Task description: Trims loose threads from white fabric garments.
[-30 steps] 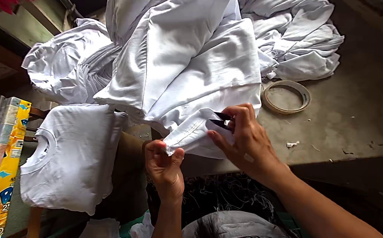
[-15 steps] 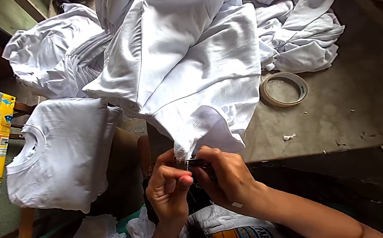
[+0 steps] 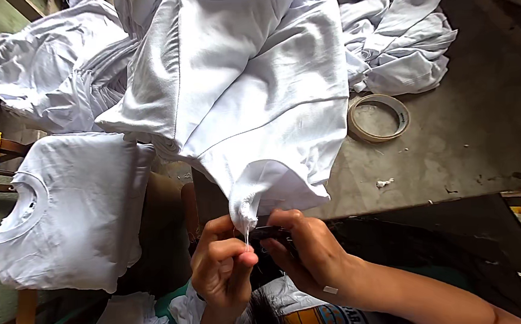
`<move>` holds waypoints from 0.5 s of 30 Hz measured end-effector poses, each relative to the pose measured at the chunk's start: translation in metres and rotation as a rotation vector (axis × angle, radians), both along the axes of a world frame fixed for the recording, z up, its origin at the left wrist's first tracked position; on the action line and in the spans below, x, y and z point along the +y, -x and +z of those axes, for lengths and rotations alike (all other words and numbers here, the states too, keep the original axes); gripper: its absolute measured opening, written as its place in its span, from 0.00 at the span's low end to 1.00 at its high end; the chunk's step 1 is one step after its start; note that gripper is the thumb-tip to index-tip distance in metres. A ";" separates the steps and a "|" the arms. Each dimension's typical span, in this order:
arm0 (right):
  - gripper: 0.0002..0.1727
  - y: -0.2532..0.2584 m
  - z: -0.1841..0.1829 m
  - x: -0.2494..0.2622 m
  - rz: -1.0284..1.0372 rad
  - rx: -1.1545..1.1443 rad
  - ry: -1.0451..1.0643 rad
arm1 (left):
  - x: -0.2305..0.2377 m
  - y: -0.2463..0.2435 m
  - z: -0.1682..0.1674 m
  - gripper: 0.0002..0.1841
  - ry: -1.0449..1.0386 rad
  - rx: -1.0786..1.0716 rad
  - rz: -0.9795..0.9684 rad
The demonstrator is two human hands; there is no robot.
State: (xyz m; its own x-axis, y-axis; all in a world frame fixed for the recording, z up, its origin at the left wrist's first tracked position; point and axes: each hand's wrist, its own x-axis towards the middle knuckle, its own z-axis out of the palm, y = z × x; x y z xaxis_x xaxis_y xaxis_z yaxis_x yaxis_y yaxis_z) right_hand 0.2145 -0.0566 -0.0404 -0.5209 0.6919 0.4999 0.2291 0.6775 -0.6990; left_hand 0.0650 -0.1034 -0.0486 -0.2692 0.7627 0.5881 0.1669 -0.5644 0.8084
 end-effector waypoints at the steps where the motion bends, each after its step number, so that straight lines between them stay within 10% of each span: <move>1: 0.10 0.002 0.002 0.001 -0.009 -0.003 -0.004 | 0.000 -0.001 -0.001 0.08 -0.002 0.035 0.012; 15: 0.11 -0.012 -0.004 0.002 -0.108 -0.054 0.036 | 0.011 -0.008 -0.004 0.08 0.096 -0.161 0.160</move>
State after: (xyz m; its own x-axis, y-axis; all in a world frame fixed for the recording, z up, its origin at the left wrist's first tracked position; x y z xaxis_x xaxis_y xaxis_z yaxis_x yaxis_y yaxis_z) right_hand 0.2270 -0.0545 -0.0444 -0.4674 0.7625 0.4474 0.3374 0.6216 -0.7069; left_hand 0.0725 -0.0927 -0.0523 -0.4758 0.7528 0.4548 0.1124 -0.4608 0.8803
